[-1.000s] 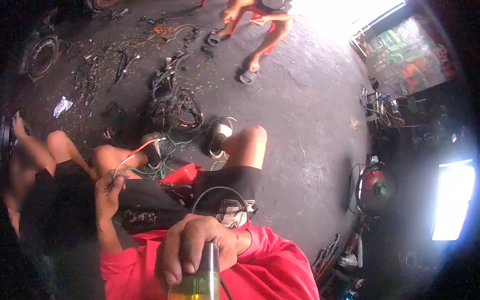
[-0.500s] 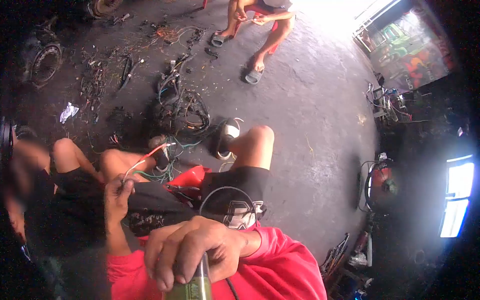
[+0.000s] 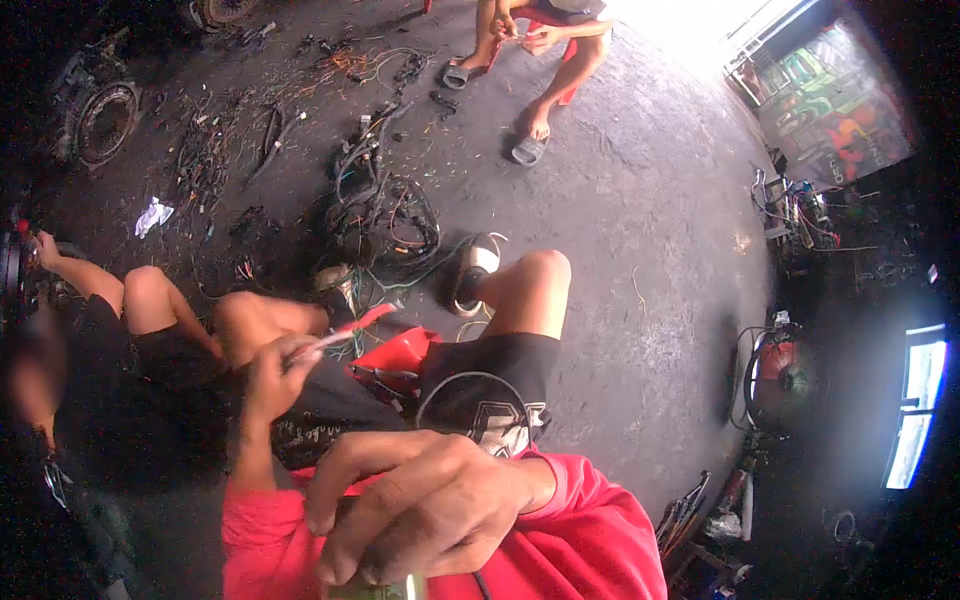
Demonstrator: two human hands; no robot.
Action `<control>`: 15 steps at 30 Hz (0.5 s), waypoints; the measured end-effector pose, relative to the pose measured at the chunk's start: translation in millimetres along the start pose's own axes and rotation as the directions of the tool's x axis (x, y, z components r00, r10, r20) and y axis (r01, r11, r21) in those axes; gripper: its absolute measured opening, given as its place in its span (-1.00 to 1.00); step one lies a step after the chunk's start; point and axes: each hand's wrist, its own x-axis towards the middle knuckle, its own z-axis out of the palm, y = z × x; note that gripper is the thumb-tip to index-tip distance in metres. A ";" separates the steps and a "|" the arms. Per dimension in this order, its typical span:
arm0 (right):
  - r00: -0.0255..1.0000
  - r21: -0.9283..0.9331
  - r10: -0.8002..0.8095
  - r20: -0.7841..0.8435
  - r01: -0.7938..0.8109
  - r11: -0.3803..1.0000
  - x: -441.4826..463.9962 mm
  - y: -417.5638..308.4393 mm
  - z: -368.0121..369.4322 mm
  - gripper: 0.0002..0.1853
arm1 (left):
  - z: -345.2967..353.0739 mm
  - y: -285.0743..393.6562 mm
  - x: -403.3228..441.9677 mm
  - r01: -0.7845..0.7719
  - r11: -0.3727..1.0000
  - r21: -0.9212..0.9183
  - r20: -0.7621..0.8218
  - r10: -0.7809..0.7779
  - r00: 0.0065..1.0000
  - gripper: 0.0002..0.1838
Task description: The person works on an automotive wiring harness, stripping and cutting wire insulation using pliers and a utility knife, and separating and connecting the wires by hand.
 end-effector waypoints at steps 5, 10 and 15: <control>0.985 -0.207 -0.153 0.077 0.166 0.964 3.1 5.2 0.4 -0.83 | 65.1 -45.8 23.9 -0.092 0.963 0.254 0.320 0.006 0.947 -0.75; 0.987 -0.289 -0.156 -0.032 0.141 0.947 -3.9 -4.7 3.3 -0.79 | 117.7 -58.8 18.3 -0.223 0.866 0.449 0.569 -0.085 0.818 -0.46; 0.990 -0.393 -0.133 -0.042 0.106 0.913 -11.2 -8.5 -1.4 -0.81 | 129.7 -57.8 6.1 -0.383 0.784 0.489 0.630 -0.014 0.777 -0.48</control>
